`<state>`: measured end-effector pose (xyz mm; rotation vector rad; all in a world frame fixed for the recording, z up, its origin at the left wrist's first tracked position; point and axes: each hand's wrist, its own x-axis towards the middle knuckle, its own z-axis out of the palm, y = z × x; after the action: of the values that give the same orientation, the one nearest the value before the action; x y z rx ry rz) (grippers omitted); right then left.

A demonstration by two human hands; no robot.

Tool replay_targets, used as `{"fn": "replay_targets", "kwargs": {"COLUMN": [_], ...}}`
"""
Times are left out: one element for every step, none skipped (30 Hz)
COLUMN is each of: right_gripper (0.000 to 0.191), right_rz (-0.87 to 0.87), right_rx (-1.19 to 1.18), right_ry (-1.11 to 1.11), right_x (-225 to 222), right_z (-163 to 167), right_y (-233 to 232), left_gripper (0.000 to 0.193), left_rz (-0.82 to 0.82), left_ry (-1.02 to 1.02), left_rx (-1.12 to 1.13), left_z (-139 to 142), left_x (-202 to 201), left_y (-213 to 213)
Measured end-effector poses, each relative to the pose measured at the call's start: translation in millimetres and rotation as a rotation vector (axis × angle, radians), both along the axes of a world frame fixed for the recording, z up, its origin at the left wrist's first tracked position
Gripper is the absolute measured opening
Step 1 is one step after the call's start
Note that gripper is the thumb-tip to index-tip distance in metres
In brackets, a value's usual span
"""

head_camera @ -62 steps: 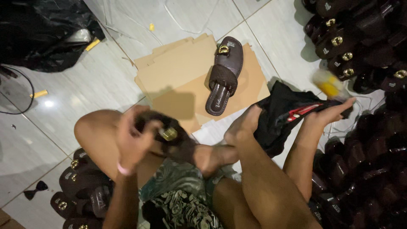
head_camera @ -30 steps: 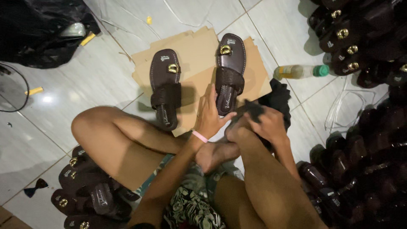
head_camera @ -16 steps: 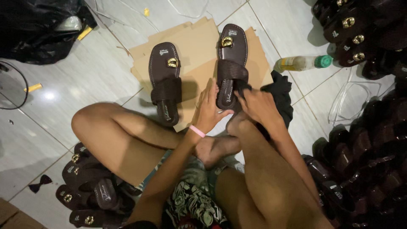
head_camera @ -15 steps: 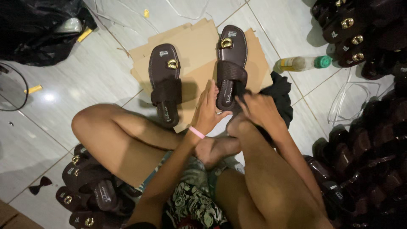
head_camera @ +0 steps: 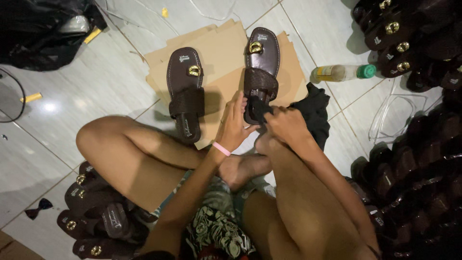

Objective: The person sits on the floor and wipes multiple brown slides with a black cloth. They handle the slides one at a time, wiping the upper surface and sides, then place them back into a pile. A bottle of liquid is visible nearby but is not used during the clip.

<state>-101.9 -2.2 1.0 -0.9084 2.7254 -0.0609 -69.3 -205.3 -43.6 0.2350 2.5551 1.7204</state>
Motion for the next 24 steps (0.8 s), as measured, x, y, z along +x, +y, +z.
{"fn": "replay_targets", "kwargs": {"right_gripper": [0.02, 0.02, 0.021, 0.023, 0.025, 0.027, 0.023, 0.02, 0.02, 0.018, 0.017, 0.017, 0.021, 0.026, 0.033, 0.03, 0.028, 0.026, 0.025, 0.025, 0.025, 0.019, 0.018, 0.023], "right_rz": [-0.006, -0.013, -0.023, 0.006, 0.035, 0.063, 0.009, -0.045, -0.098, -0.239, -0.376, -0.513, -0.6, -0.69, -0.779, -0.806, -0.833, -0.859, -0.751, -0.649, -0.551, -0.486, -0.422, -0.356], "right_rx": [0.009, 0.018, 0.026, -0.014, -0.052, -0.089, -0.195, -0.301, -0.405, -0.48, -0.557, -0.636, -0.706, -0.773, -0.84, -0.823, -0.803, -0.786, -0.717, -0.648, -0.577, -0.533, -0.489, -0.444], "right_ry": [-0.055, -0.107, -0.157, -0.196, -0.235, -0.265, -0.222, -0.18, -0.151, -0.137, -0.116, -0.092, -0.089, -0.089, -0.088, -0.07, -0.053, -0.038, 0.021, 0.076, 0.125, 0.097, 0.071, 0.047], "right_x": [-0.6, -0.4, 0.4, 2.2, 6.7, 10.4, 13.1, 16.4, 21.2, 25.1, 25.0, 23.3, 21.3, 18.4, 14.8, 11.3, 8.2, 6.0, 5.5, 5.9, 8.4, 12.0, 14.6, 17.3], "right_z": [0.4, 1.3, 2.4, 3.8, 6.2, 8.4, 10.8, 14.0, 16.7, 18.1, 17.6, 15.8, 13.6, 11.2, 8.8, 6.5, 4.5, 3.1, 2.2, 1.5, 0.7, -0.5, -2.3, -4.4], "right_y": [-2.0, -2.9, -2.0, 0.3, 4.7, 10.7, 18.8, 28.8, 38.2, 46.2, 52.1, 55.5, 57.2, 57.7, 57.1, 55.5, 53.7, 52.0, 50.8, 49.9, 48.7, 47.4, 46.6, 46.0], "left_gripper": [0.122, 0.124, 0.126, 0.128, 0.131, 0.134, 0.138, 0.142, 0.146, 0.145, 0.145, 0.144, 0.142, 0.139, 0.136, 0.125, 0.113, 0.102, 0.095, 0.088, 0.081, 0.076, 0.07, 0.065], "left_rz": [-0.003, -0.009, -0.017, -0.017, -0.019, -0.022, -0.048, -0.074, -0.097, -0.095, -0.09, -0.087, -0.118, -0.151, -0.182, -0.249, -0.315, -0.381, -0.384, -0.393, -0.406, -0.404, -0.402, -0.398], "left_ry": [-0.024, -0.046, -0.065, -0.053, -0.04, -0.019, 0.049, 0.115, 0.168, 0.193, 0.225, 0.261, 0.23, 0.195, 0.161, 0.151, 0.141, 0.13, 0.16, 0.189, 0.212, 0.25, 0.289, 0.331], "left_rx": [-0.006, -0.014, -0.021, 0.022, 0.067, 0.114, 0.079, 0.045, 0.012, -0.065, -0.146, -0.228, -0.285, -0.341, -0.396, -0.453, -0.508, -0.566, -0.545, -0.523, -0.502, -0.495, -0.487, -0.476], "left_z": [0.5, 1.9, 4.4, 8.2, 13.6, 19.9, 27.2, 35.5, 45.5, 55.7, 64.5, 72.2, 77.9, 81.8, 83.8, 83.7, 81.5, 77.2, 71.3, 64.4, 56.2, 47.1, 37.7, 28.7], "left_x": [-0.7, -2.0, -3.8, -6.3, -9.1, -13.9, -21.3, -30.0, -35.7, -40.9, -50.5, -60.3, -70.2, -77.9, -81.0, -79.8, -73.8, -64.7, -51.6, -34.8, -18.6, -4.4, 6.7, 14.3], "left_y": [0.1, -0.7, -2.0, -4.7, -8.4, -11.6, -15.8, -19.5, -20.7, -18.5, -13.3, -7.1, -0.1, 7.4, 12.2, 14.8, 16.1, 15.0, 10.6, 3.7, -3.1, -8.8, -13.3, -16.7]}}
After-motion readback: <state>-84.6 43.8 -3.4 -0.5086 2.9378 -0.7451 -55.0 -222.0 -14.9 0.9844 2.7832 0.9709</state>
